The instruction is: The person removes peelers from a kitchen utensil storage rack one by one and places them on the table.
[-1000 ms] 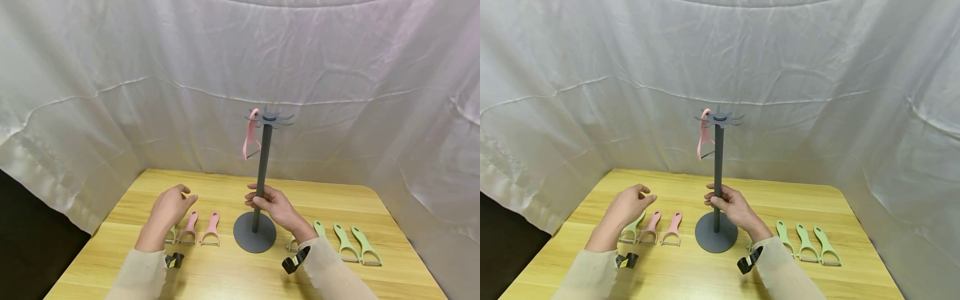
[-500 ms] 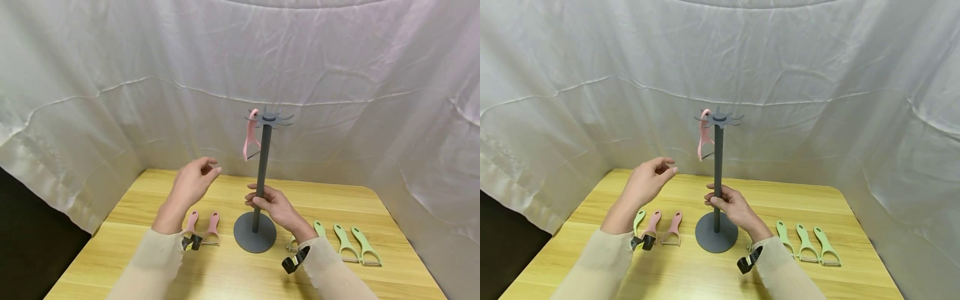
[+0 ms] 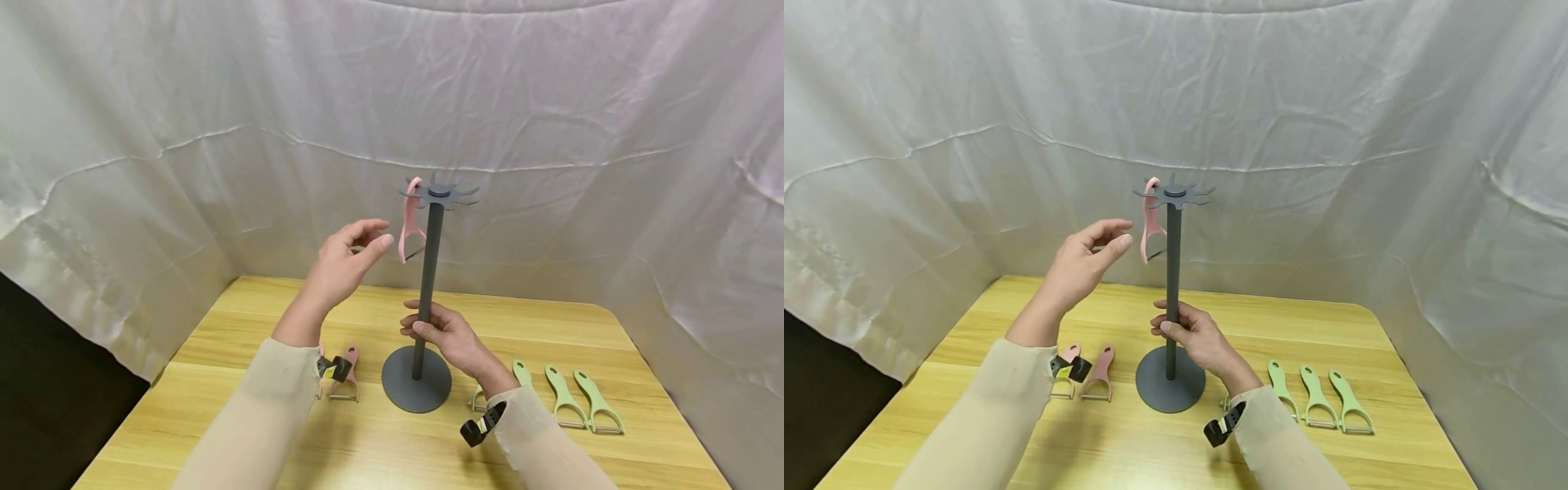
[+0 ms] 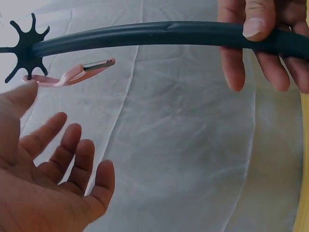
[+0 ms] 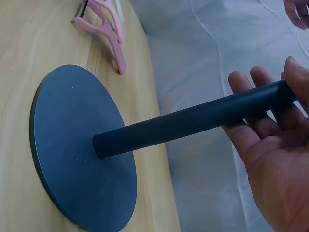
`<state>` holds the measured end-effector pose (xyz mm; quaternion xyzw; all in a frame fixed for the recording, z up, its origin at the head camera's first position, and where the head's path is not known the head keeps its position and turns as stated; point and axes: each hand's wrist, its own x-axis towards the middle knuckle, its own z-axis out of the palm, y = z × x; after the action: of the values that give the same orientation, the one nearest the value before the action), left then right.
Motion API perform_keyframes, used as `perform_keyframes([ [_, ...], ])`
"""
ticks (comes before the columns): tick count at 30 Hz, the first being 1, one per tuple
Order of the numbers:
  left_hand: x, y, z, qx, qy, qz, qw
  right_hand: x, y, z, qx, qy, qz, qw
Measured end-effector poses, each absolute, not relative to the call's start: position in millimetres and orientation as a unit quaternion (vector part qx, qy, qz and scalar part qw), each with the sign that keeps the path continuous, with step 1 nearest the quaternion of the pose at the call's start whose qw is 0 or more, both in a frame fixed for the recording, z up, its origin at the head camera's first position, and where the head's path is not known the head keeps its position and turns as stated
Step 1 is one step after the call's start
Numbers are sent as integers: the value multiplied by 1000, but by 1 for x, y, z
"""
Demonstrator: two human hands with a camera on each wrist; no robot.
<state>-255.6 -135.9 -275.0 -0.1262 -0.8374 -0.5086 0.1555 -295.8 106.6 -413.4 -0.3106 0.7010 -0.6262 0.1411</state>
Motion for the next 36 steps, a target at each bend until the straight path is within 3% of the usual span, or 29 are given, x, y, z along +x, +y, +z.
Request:
perform_keyframes([
  [20, -283, -111, -257, -194, -766, -607, 82, -295, 107, -412, -312, 704, -622, 142],
  [36, -286, -105, -258, -235, -758, -605, 69, -292, 107, -411, -311, 703, -624, 140],
])
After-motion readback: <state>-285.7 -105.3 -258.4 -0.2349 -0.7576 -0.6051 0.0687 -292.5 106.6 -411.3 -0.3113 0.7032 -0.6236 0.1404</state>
